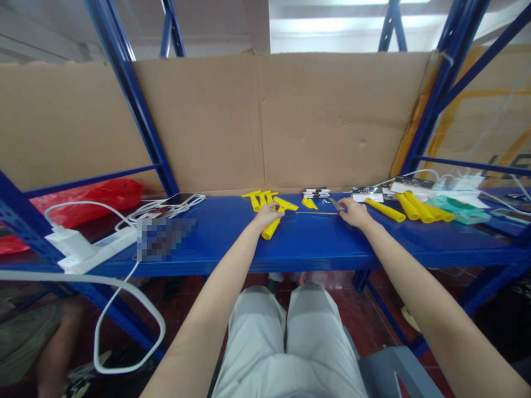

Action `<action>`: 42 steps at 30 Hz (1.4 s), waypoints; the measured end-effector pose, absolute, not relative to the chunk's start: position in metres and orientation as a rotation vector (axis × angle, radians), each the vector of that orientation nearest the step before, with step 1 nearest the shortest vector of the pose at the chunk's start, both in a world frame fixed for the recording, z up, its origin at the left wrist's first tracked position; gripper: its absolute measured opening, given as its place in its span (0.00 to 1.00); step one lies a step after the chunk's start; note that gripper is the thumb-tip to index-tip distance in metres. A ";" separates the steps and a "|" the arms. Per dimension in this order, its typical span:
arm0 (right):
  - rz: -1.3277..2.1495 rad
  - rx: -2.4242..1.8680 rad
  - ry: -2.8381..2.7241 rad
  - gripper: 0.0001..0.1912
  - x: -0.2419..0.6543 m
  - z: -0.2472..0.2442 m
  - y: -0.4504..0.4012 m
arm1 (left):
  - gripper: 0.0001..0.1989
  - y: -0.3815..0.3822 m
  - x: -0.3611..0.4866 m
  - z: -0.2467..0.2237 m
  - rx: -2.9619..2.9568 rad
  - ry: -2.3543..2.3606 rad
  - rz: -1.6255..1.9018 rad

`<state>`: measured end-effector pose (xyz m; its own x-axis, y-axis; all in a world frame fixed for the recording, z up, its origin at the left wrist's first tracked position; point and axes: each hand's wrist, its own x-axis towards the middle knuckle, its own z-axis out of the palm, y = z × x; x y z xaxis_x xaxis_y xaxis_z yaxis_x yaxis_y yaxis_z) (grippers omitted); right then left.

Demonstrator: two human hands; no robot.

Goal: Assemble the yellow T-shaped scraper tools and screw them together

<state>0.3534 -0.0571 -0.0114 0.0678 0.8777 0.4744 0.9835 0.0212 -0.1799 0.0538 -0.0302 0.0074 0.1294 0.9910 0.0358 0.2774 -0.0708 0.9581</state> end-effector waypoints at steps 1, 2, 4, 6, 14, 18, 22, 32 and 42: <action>-0.311 -1.886 -1.846 0.19 0.353 -0.012 -0.056 | 0.33 -0.030 0.054 0.007 1.513 1.294 1.008; -0.319 -1.877 -1.849 0.19 0.353 -0.013 -0.055 | 0.32 -0.030 0.054 0.007 1.515 1.295 1.008; -0.341 -1.845 -1.853 0.18 0.353 -0.015 -0.054 | 0.32 -0.030 0.054 0.007 1.519 1.293 1.009; -0.364 -1.804 -1.855 0.17 0.354 -0.017 -0.052 | 0.31 -0.029 0.054 0.007 1.523 1.295 1.006; -0.414 -1.677 -1.839 0.16 0.360 -0.020 -0.046 | 0.32 -0.021 0.054 0.003 1.512 1.297 1.014; -0.393 -1.651 -1.812 0.16 0.358 -0.018 -0.048 | 0.33 -0.020 0.054 0.002 1.515 1.295 1.025; -0.352 -1.693 -1.806 0.17 0.350 -0.010 -0.054 | 0.31 -0.021 0.053 0.003 1.500 1.295 1.048; -0.350 -1.878 -1.840 0.17 0.331 0.022 -0.028 | 0.27 -0.024 0.055 0.006 1.468 1.300 1.120; -0.075 -2.137 -1.549 0.23 0.335 0.020 0.030 | 0.25 -0.034 0.065 0.009 1.468 1.266 1.198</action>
